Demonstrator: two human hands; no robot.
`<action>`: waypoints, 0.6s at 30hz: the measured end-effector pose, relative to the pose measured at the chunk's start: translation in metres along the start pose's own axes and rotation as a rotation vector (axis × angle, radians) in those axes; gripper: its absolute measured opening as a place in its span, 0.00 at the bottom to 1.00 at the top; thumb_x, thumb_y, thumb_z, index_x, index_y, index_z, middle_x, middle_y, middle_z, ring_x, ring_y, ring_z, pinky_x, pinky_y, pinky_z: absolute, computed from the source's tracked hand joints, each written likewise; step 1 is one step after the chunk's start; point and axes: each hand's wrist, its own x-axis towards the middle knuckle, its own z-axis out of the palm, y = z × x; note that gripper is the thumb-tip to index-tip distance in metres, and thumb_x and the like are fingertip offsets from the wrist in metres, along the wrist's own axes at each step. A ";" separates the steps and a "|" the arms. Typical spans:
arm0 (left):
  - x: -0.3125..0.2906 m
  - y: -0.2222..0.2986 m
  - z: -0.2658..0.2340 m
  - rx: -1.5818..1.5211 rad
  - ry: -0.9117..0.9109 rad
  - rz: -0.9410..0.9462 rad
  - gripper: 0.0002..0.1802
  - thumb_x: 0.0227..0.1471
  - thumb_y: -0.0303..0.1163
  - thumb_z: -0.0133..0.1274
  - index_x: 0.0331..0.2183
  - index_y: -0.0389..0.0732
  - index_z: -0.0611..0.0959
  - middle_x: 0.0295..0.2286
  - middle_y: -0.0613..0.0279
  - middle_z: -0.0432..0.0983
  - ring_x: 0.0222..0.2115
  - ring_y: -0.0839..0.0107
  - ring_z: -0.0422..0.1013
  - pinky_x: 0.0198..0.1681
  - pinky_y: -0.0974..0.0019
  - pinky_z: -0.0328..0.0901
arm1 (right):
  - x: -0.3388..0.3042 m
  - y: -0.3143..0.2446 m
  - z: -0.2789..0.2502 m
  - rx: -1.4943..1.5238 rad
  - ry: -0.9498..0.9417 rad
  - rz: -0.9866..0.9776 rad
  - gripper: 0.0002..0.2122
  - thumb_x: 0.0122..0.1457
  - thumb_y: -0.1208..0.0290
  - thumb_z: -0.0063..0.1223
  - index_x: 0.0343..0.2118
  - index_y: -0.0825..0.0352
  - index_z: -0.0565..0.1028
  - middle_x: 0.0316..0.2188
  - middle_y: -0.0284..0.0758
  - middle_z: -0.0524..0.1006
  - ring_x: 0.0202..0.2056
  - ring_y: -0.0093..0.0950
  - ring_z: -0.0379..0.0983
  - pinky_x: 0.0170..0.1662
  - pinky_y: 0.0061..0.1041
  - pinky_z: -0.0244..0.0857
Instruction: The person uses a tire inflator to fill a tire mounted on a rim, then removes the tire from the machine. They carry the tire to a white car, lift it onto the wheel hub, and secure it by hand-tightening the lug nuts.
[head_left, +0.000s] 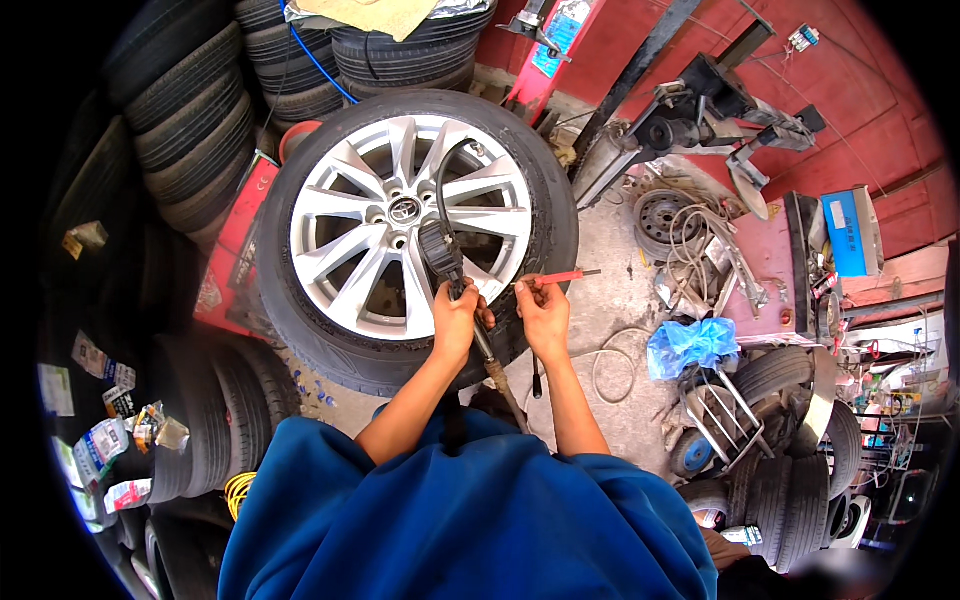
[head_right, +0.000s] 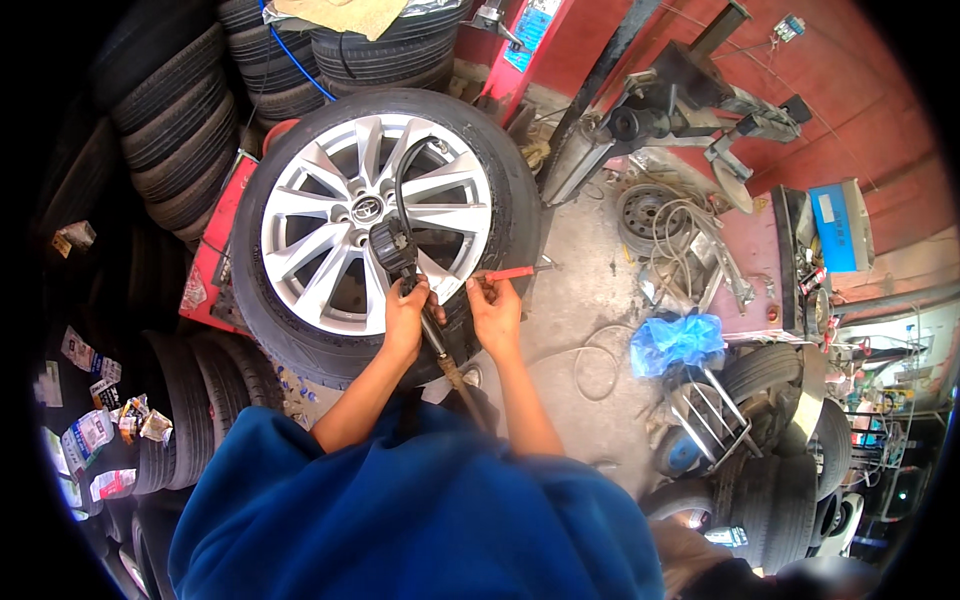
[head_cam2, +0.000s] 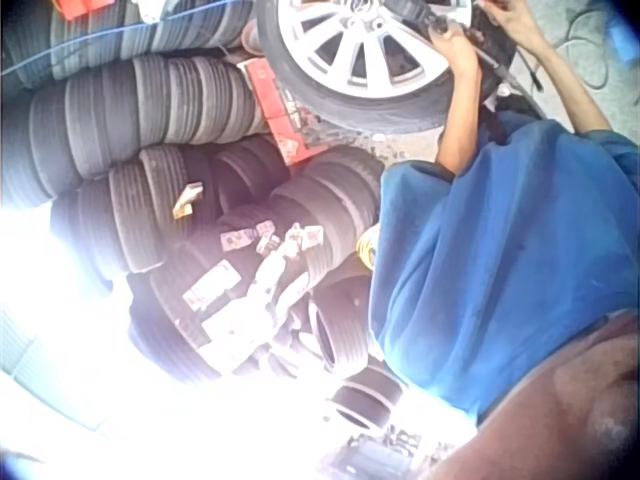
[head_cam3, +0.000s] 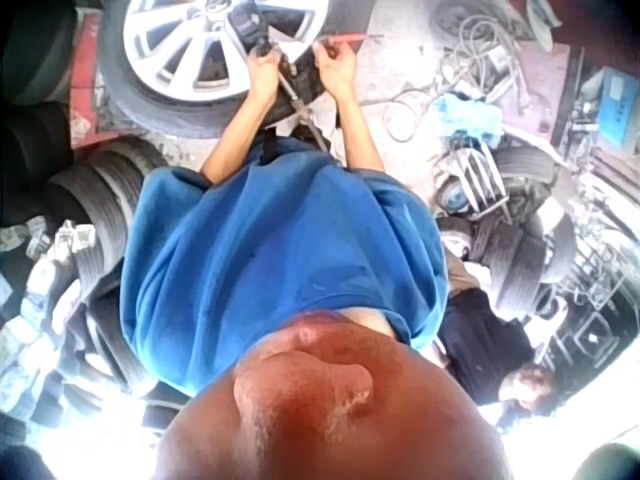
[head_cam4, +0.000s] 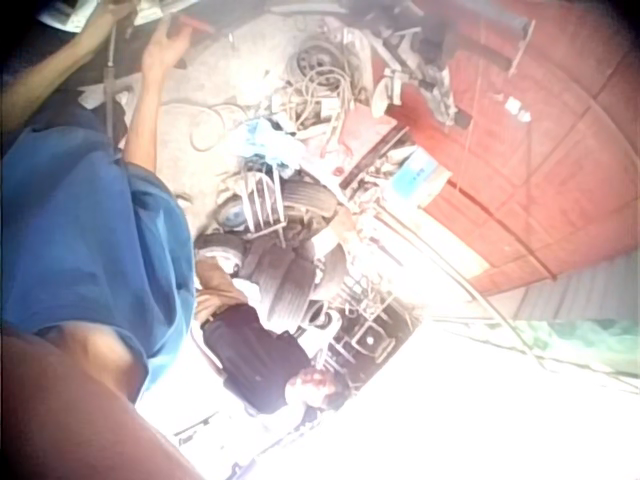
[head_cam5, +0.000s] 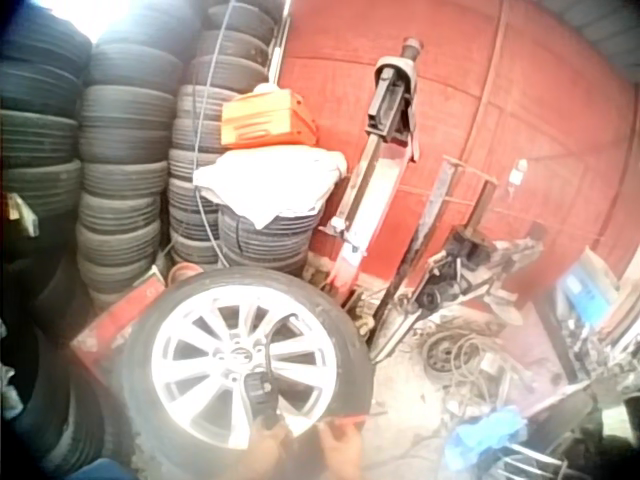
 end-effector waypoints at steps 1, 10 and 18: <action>0.000 -0.001 0.000 0.007 0.001 0.005 0.06 0.61 0.28 0.47 0.38 0.38 0.71 0.23 0.60 0.70 0.17 0.69 0.71 0.20 0.65 0.69 | 0.001 0.002 0.000 -0.010 0.003 0.003 0.06 0.63 0.75 0.56 0.39 0.71 0.74 0.29 0.26 0.75 0.28 0.12 0.67 0.31 0.16 0.62; 0.000 -0.001 0.005 -0.001 0.029 -0.004 0.05 0.61 0.28 0.46 0.39 0.37 0.71 0.22 0.60 0.70 0.17 0.68 0.70 0.20 0.65 0.69 | 0.003 0.014 0.002 -0.044 0.012 -0.017 0.07 0.62 0.74 0.57 0.38 0.72 0.74 0.28 0.29 0.76 0.28 0.14 0.69 0.32 0.17 0.64; 0.003 -0.004 0.005 0.013 0.041 0.008 0.06 0.61 0.27 0.46 0.39 0.36 0.71 0.22 0.60 0.70 0.16 0.68 0.70 0.20 0.64 0.68 | 0.006 0.016 0.003 -0.059 0.024 -0.029 0.07 0.62 0.74 0.57 0.38 0.73 0.74 0.27 0.30 0.76 0.27 0.15 0.69 0.30 0.18 0.64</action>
